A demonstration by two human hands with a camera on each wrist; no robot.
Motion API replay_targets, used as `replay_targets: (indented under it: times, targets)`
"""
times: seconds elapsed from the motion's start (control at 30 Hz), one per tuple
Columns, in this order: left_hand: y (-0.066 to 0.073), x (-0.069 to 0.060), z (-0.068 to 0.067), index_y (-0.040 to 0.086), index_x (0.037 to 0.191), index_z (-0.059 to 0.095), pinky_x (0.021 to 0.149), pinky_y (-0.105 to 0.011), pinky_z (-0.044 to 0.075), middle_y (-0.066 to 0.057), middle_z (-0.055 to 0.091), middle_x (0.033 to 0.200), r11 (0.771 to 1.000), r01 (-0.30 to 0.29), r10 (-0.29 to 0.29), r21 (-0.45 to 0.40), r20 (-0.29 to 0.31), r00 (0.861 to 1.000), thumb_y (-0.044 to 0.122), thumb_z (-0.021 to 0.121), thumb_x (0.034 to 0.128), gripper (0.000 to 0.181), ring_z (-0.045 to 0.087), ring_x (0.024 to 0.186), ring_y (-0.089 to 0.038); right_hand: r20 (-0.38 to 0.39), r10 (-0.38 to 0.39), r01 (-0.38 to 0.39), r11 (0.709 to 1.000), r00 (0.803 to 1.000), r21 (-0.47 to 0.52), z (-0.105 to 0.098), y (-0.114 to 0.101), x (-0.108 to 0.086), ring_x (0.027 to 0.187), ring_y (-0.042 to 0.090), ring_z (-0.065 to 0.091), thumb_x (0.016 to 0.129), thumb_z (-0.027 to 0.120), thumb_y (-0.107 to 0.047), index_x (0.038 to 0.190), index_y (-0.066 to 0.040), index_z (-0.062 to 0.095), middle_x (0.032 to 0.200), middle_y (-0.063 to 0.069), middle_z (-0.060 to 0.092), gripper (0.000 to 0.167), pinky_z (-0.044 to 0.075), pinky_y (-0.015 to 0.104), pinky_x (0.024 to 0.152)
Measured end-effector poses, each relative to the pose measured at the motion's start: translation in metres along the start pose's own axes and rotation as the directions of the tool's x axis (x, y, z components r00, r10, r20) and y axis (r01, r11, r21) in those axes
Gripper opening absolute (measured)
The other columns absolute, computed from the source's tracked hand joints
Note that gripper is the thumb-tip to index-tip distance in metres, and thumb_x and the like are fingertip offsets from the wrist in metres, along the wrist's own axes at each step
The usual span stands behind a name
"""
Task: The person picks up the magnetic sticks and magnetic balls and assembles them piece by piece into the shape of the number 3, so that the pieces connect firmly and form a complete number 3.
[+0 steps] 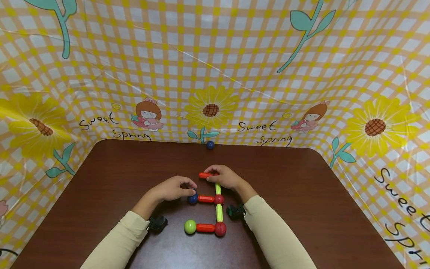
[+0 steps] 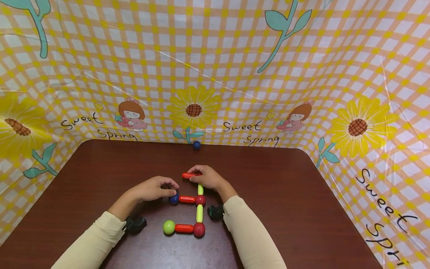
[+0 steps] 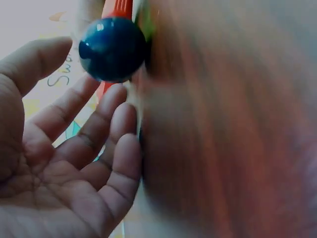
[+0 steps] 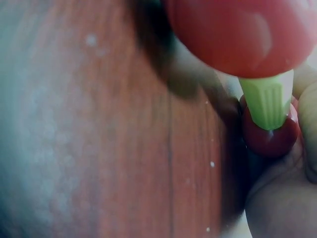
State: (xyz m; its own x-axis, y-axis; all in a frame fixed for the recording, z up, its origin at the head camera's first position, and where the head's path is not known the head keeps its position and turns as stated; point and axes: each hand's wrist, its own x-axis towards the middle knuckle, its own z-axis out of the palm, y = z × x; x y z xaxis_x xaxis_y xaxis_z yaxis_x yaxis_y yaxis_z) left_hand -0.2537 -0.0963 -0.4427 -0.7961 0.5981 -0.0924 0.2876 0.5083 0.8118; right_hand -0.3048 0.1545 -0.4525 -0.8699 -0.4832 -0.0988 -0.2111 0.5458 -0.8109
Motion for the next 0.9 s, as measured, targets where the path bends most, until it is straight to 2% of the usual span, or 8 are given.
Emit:
replay_targets:
  times: [0.17,0.37,0.5,0.6,0.73,0.9]
  targets:
    - [0.003,0.022,-0.012,0.01,0.109,0.071,0.079,-0.035,0.048,0.001,0.068,0.104,1.0,0.025,-0.025,-0.002,-0.058,0.998,0.024,0.066,0.0954,0.02,0.059,0.093,-0.016,-0.001,-0.009,0.009,1.0,1.0,0.015,-0.002,0.003,0.0,0.078,0.016,0.054,0.092,0.069,-0.009,0.11,-0.01,0.07,0.095,0.002,0.064,0.019,0.044,0.029,0.071]
    - [0.011,0.068,-0.028,0.007,0.116,0.069,0.086,-0.04,0.047,-0.004,0.065,0.113,0.997,0.076,-0.072,0.016,-0.164,0.984,0.022,0.065,0.0961,0.026,0.058,0.1,-0.021,-0.007,-0.015,0.015,0.999,1.0,0.04,-0.004,0.003,0.001,0.076,0.016,0.053,0.091,0.069,-0.007,0.11,-0.009,0.07,0.093,0.001,0.064,0.019,0.043,0.028,0.07]
    - [0.011,0.098,-0.034,0.006,0.123,0.066,0.093,-0.042,0.046,-0.007,0.062,0.121,0.996,0.083,-0.072,0.045,-0.203,0.976,0.023,0.062,0.0978,0.031,0.057,0.111,-0.025,-0.007,-0.013,0.013,0.998,1.0,0.061,-0.005,0.003,0.003,0.074,0.015,0.051,0.091,0.069,-0.007,0.109,-0.008,0.069,0.09,0.0,0.063,0.018,0.041,0.027,0.068]
    - [0.011,0.115,-0.036,0.005,0.126,0.063,0.094,-0.043,0.046,-0.01,0.062,0.122,0.994,0.085,-0.066,0.073,-0.237,0.969,0.022,0.062,0.0981,0.032,0.056,0.114,-0.027,-0.007,-0.012,0.012,0.997,1.0,0.077,-0.003,0.002,0.003,0.074,0.015,0.051,0.091,0.068,-0.006,0.11,-0.007,0.069,0.09,0.0,0.063,0.019,0.041,0.027,0.067]
    - [0.01,0.131,-0.034,0.003,0.128,0.062,0.093,-0.042,0.047,-0.013,0.061,0.122,0.991,0.086,-0.054,0.107,-0.27,0.961,0.018,0.062,0.0974,0.033,0.057,0.113,-0.029,-0.008,-0.019,0.02,0.997,1.0,0.078,0.0,0.002,0.002,0.074,0.015,0.052,0.091,0.068,-0.007,0.11,-0.006,0.069,0.093,0.001,0.063,0.019,0.042,0.026,0.067]
    - [0.009,0.144,-0.03,0.005,0.135,0.059,0.096,-0.043,0.045,-0.017,0.057,0.127,0.983,0.088,-0.041,0.163,-0.272,0.962,0.015,0.062,0.0972,0.039,0.054,0.118,-0.031,-0.016,-0.022,0.024,0.995,1.0,0.095,0.002,0.004,0.0,0.073,0.015,0.051,0.091,0.068,-0.006,0.109,-0.007,0.069,0.09,0.001,0.063,0.018,0.041,0.027,0.066]
